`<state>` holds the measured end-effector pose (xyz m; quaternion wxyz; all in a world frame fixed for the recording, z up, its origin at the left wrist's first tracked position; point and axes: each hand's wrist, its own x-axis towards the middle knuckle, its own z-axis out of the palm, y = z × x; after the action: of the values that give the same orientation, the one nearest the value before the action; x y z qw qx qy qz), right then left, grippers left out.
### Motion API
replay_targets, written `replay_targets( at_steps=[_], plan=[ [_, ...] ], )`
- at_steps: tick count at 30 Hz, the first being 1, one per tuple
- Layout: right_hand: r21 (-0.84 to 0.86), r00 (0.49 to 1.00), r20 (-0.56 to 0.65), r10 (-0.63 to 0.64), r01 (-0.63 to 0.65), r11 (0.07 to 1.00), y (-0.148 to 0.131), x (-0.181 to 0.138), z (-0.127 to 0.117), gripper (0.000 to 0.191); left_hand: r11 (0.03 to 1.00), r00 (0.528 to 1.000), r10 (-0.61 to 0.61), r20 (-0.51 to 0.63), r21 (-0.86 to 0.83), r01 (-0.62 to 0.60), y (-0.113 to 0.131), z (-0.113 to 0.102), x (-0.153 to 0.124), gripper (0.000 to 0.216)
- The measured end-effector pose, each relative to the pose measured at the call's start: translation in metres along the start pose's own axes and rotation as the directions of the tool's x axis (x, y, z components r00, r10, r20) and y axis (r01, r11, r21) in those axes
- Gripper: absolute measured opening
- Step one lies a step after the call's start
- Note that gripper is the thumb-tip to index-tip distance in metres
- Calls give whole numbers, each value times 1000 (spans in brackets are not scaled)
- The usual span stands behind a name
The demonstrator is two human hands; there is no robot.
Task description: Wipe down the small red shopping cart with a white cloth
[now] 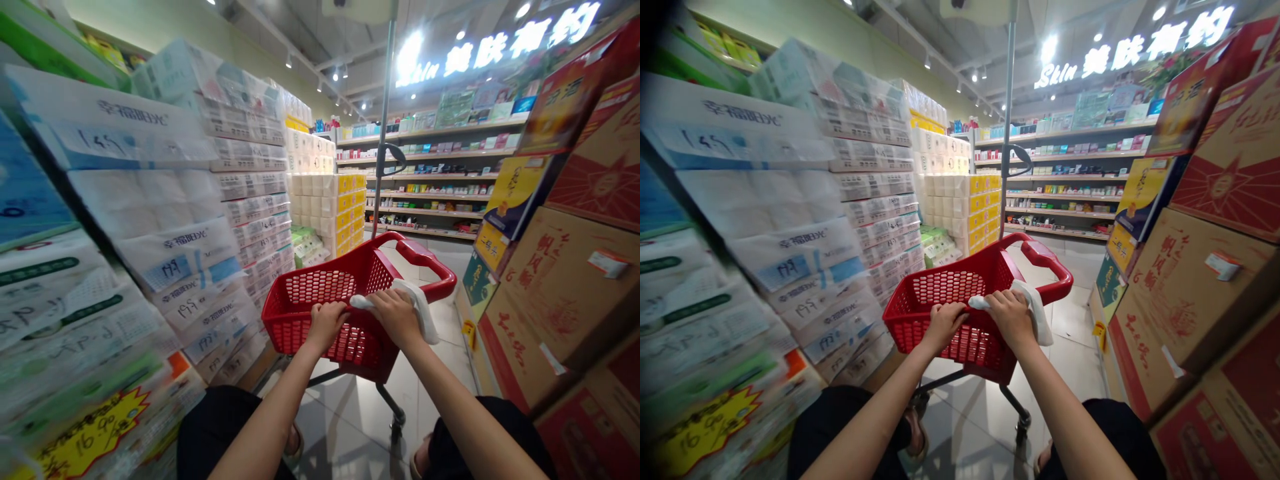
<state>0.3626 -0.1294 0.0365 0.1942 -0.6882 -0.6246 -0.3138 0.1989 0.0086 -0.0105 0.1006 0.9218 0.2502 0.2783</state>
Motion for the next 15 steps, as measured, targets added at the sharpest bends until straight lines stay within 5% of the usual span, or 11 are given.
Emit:
replay_targets(
  at_steps=[4, 9, 15],
  plan=[
    [22, 992, 51, -115, 114, 993, 29, 1, -9, 20, 1000, 1000, 24, 13, -18, -24, -2, -1, -1, 19],
    [-19, 995, 31, -96, 96, 995, 76, -5, -32, 26, 998, 999, 42, -5, -52, -42, 1, -2, 0, 23],
    [-79, 997, 35, -73, 76, 994, 78, -4, -37, 24, 995, 997, 73, -5, -73, -73, 5, 0, 1, 31]
  ],
)
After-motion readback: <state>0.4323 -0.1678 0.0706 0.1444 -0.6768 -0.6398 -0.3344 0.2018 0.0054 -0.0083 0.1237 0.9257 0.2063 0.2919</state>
